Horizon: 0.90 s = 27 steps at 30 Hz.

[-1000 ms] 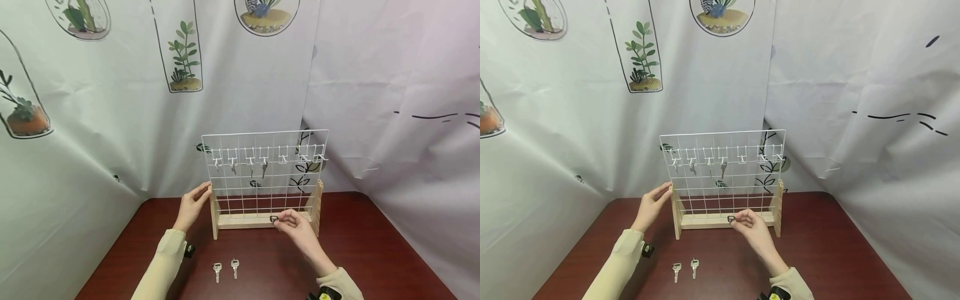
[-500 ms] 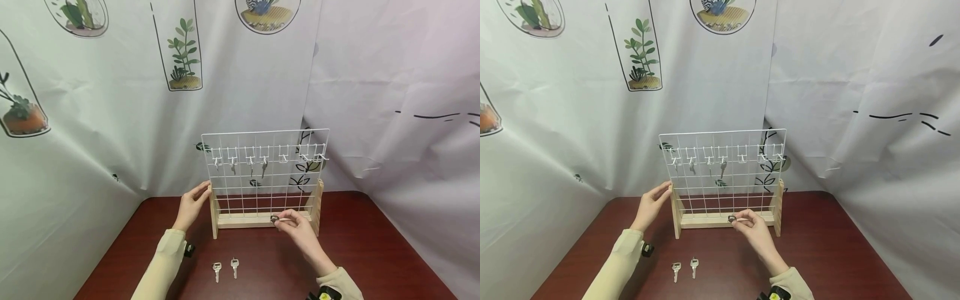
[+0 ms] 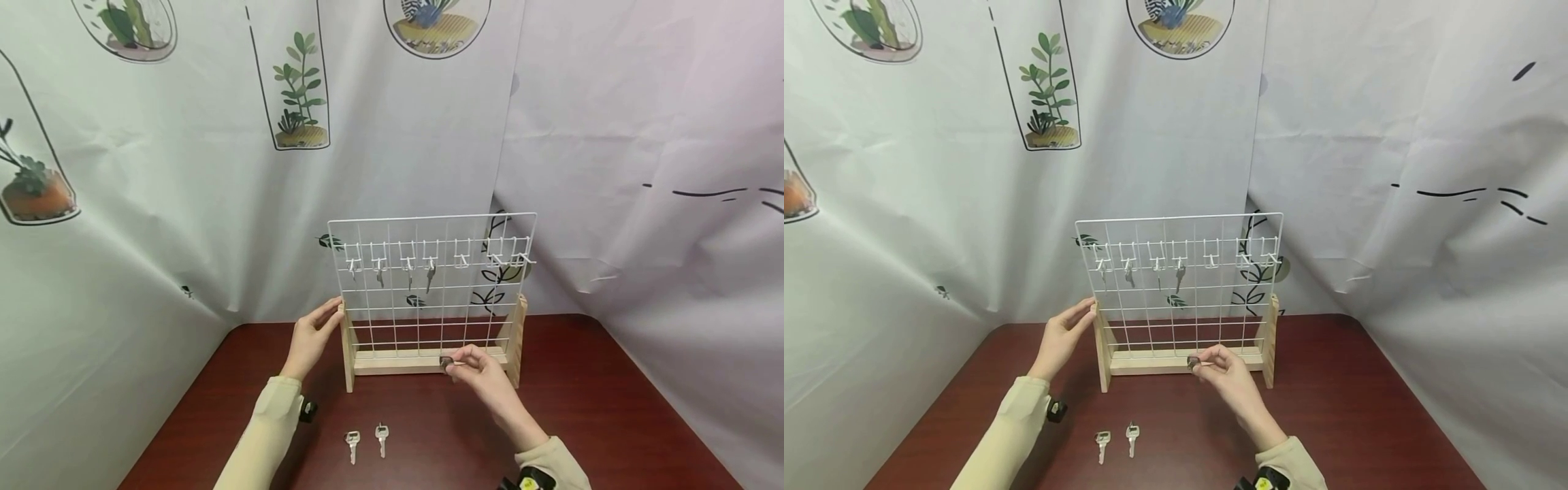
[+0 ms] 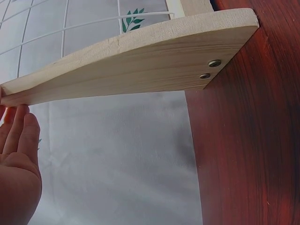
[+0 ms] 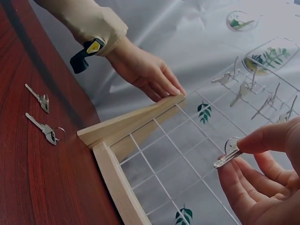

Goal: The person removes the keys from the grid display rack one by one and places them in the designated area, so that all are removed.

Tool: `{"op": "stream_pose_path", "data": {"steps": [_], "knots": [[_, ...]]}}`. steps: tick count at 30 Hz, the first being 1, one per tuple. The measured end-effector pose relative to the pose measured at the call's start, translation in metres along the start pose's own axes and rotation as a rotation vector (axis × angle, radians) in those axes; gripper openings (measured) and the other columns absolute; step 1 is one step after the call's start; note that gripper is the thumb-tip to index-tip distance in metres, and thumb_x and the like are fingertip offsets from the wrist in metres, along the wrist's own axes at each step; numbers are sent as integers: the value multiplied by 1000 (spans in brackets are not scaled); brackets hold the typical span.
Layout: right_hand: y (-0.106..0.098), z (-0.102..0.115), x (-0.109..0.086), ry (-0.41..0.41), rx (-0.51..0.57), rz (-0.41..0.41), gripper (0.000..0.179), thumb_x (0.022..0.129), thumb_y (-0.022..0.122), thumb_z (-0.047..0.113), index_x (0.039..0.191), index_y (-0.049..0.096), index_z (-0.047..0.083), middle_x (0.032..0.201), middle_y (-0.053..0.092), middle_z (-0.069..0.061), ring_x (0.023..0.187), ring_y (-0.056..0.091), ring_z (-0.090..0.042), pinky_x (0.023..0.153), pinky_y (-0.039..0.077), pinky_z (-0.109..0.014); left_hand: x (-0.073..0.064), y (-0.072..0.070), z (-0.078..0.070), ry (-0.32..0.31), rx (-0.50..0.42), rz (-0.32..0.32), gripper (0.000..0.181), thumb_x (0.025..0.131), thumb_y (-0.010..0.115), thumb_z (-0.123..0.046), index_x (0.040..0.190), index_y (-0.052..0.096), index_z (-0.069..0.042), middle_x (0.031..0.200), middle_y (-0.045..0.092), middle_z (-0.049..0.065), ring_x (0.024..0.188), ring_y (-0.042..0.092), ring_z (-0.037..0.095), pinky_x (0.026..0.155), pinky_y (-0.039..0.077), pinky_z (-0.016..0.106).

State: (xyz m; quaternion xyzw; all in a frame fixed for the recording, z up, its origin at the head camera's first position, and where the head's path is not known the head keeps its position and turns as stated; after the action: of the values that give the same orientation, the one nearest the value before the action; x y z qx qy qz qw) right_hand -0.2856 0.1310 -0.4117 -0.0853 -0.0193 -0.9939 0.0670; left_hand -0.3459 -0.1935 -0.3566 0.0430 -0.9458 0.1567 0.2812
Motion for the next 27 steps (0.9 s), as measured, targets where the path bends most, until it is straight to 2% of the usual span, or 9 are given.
{"op": "stream_pose_path", "data": {"steps": [5, 9, 14, 21, 26, 27], "knots": [[1, -1, 0, 6, 10, 58, 19, 89, 67, -1, 98, 52, -7, 103, 72, -18, 86, 72, -17, 78, 59, -31, 0, 0, -2, -5, 4, 0, 36, 96, 70, -9, 130, 67, 2, 135, 62, 17, 125, 59, 29, 98, 50, 21], [0, -3, 2, 13, 46, 69, 18, 89, 67, -2, 98, 52, -8, 107, 71, -22, 87, 72, -18, 79, 60, -33, -1, 0, -4, -10, 20, -2, 35, 97, 69, -9, 130, 66, 2, 136, 62, 17, 125, 58, 29, 97, 49, 19], [-2, -5, 2, 17, 52, 71, 20, 89, 66, -2, 100, 51, -10, 101, 71, -18, 84, 71, -16, 77, 60, -31, -2, 0, -1, -20, 29, 0, 35, 97, 69, -9, 130, 66, 1, 136, 61, 17, 125, 58, 29, 97, 49, 18], [-3, -7, 2, 37, 55, 52, 21, 88, 66, -3, 101, 51, -9, 95, 70, -14, 83, 70, -16, 77, 59, -29, 5, 1, 36, -30, -8, -26, 36, 96, 71, -15, 130, 69, -5, 137, 62, 12, 126, 58, 25, 96, 47, 14], [-3, -7, 1, 31, 53, 63, 21, 88, 69, -2, 102, 54, -9, 95, 70, -12, 84, 70, -15, 78, 59, -30, 5, 1, 37, 3, -3, -31, 36, 95, 73, -21, 129, 70, -8, 135, 64, 10, 124, 60, 24, 96, 48, 14], [-3, -8, 1, 24, 50, 69, 23, 88, 69, -1, 103, 54, -10, 95, 70, -12, 85, 69, -16, 78, 59, -30, 4, 1, 31, 3, 1, -27, 36, 96, 72, -19, 129, 70, -6, 135, 63, 12, 124, 60, 25, 96, 48, 15]]}}
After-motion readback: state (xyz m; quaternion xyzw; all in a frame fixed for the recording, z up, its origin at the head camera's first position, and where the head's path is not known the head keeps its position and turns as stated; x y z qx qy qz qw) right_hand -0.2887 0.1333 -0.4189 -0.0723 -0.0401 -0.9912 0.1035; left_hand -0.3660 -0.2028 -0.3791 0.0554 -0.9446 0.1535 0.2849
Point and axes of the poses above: each hand's wrist, its own x-axis towards the middle knuckle, its own y-axis out of the palm, z = x × y, the point moved 7 cm from there along x, towards the middle knuckle
